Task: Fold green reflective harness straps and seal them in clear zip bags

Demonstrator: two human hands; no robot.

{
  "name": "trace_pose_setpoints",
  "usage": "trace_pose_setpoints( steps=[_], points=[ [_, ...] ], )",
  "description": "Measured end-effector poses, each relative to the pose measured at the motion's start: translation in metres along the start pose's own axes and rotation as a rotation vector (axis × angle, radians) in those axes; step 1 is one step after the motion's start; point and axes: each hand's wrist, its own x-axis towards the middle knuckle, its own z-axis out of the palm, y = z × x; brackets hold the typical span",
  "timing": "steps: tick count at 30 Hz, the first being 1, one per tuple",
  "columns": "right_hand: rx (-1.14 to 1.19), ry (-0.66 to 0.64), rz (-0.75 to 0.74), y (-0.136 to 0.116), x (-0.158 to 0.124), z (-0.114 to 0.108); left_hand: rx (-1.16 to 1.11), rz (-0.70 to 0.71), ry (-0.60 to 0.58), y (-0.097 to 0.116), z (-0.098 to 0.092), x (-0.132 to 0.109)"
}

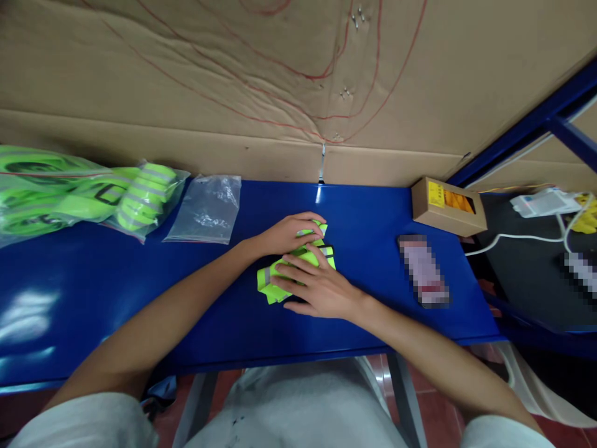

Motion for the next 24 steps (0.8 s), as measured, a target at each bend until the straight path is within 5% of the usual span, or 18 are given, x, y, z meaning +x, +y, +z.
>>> trace_pose_setpoints(
  steps=[6,16,24],
  points=[
    [-0.184,-0.087,-0.151,0.019,0.005,-0.003,0.053,0.006,0.000,-0.002,-0.002,-0.002],
    [-0.357,0.017,-0.200,0.020,0.008,-0.001,0.113,0.001,0.014,-0.002,-0.005,-0.003],
    [-0.113,-0.113,0.020,0.006,0.026,-0.026,0.175,-0.007,-0.039,0.000,0.001,-0.005]
  ],
)
